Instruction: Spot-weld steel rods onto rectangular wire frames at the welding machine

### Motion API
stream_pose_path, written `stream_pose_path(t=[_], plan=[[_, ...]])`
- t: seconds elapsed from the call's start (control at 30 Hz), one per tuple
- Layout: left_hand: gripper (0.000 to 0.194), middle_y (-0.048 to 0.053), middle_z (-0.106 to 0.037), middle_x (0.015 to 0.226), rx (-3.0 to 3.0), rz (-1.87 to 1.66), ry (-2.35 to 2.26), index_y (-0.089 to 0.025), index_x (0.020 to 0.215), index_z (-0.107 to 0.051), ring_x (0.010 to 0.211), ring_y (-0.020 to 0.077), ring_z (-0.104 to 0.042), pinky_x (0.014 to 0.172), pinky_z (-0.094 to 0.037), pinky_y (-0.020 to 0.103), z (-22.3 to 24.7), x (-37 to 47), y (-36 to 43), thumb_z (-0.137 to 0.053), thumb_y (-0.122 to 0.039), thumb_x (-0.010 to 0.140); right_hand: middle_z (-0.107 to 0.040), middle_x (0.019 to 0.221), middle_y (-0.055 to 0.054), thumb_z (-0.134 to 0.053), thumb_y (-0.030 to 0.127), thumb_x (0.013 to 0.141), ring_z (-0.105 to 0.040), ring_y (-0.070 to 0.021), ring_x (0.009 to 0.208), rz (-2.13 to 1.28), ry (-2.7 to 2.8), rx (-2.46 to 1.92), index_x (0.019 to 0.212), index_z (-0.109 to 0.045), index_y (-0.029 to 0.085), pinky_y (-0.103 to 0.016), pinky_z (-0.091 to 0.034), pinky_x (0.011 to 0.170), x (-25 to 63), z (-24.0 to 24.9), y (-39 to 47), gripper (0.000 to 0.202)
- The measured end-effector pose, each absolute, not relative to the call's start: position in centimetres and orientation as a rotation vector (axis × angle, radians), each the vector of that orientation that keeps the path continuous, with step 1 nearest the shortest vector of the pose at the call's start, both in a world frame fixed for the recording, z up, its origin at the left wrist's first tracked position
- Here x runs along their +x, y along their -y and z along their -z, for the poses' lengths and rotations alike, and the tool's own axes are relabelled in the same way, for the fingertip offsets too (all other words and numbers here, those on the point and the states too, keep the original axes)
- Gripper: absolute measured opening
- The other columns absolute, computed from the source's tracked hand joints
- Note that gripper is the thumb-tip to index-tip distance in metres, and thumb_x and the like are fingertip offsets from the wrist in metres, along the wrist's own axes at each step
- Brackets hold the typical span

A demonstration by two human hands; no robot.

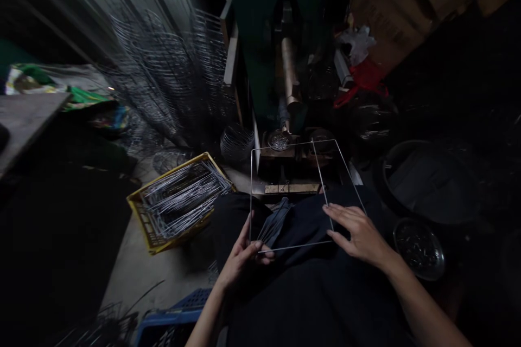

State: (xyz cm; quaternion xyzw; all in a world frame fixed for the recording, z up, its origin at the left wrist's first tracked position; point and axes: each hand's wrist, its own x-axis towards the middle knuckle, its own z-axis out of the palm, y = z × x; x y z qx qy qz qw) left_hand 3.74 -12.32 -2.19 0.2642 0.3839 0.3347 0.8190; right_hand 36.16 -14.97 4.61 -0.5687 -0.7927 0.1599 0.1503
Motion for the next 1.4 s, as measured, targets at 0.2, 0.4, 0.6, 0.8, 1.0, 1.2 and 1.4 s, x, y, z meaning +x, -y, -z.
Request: stream_pose_path(t=[0.2,0.4,0.6,0.8,1.0,1.2,1.4], plan=[[0.096,0.008,-0.072,0.075,0.574,-0.674,-0.795,-0.028,0.152,0.009,0.069,0.0201,-0.069,0.063,-0.05,0.029,2.1,5.9,12.7,-0.062,-0.026,0.088,-0.057,0.135,-0.01,-0.06,0.028,0.087,-0.051,-0.0237,0.128,-0.721,2.278,-1.382,0.139,-0.049,0.02,-0.042,-0.042,0.102,30.8,-2.7,13.3,0.054],[0.095,0.008,-0.071,0.076,0.555,-0.698,-0.814,-0.028,0.152,0.009,0.075,0.0221,-0.069,0.067,-0.05,0.032,2.0,5.6,12.8,-0.061,-0.026,0.088,-0.052,0.14,-0.009,-0.059,0.025,0.09,-0.046,-0.0241,0.132,-0.705,2.226,-1.399,0.144,-0.044,0.023,-0.043,-0.042,0.105,31.2,-2.9,13.6,0.057],[0.098,0.009,-0.072,0.076,0.576,-0.707,-0.818,-0.029,0.152,0.011,0.072,0.0214,-0.069,0.065,-0.051,0.03,1.9,4.4,12.3,-0.063,-0.028,0.087,-0.049,0.143,-0.004,-0.059,0.027,0.091,-0.046,-0.0212,0.132,-0.806,2.157,-1.533,0.146,-0.04,0.026,-0.04,-0.041,0.11,33.3,-2.6,14.8,0.058],[0.098,0.009,-0.071,0.076,0.606,-0.722,-0.853,-0.028,0.152,0.012,0.073,0.0214,-0.069,0.066,-0.052,0.031,0.7,4.1,12.9,-0.062,-0.028,0.087,-0.048,0.144,0.0,-0.063,0.029,0.089,-0.047,-0.0198,0.131,-0.924,2.092,-1.508,0.146,-0.038,0.03,-0.036,-0.042,0.11,32.8,-3.1,15.4,0.062],[0.099,0.008,-0.071,0.076,0.645,-0.754,-0.896,-0.028,0.152,0.01,0.072,0.0214,-0.068,0.064,-0.052,0.03,-0.2,3.8,13.5,-0.064,-0.029,0.086,-0.05,0.142,0.0,-0.068,0.026,0.085,-0.05,-0.0209,0.128,-0.918,2.12,-1.475,0.146,-0.039,0.031,-0.035,-0.044,0.108,32.8,-3.2,15.7,0.067],[0.095,0.007,-0.07,0.074,0.666,-0.793,-0.909,-0.029,0.153,0.006,0.072,0.0219,-0.069,0.063,-0.052,0.03,-1.0,4.0,13.8,-0.062,-0.031,0.087,-0.051,0.141,0.0,-0.068,0.019,0.083,-0.052,-0.0202,0.126,-0.857,2.144,-1.451,0.146,-0.039,0.032,-0.034,-0.048,0.105,32.6,-3.8,15.8,0.071],[0.099,0.007,-0.071,0.072,0.656,-0.811,-0.9,-0.029,0.153,0.005,0.071,0.0225,-0.068,0.063,-0.052,0.03,-1.7,4.3,14.0,-0.066,-0.032,0.084,-0.05,0.142,0.0,-0.067,0.016,0.084,-0.054,-0.0204,0.125,-0.843,2.153,-1.422,0.146,-0.038,0.033,-0.033,-0.05,0.102,32.7,-4.3,16.0,0.071]])
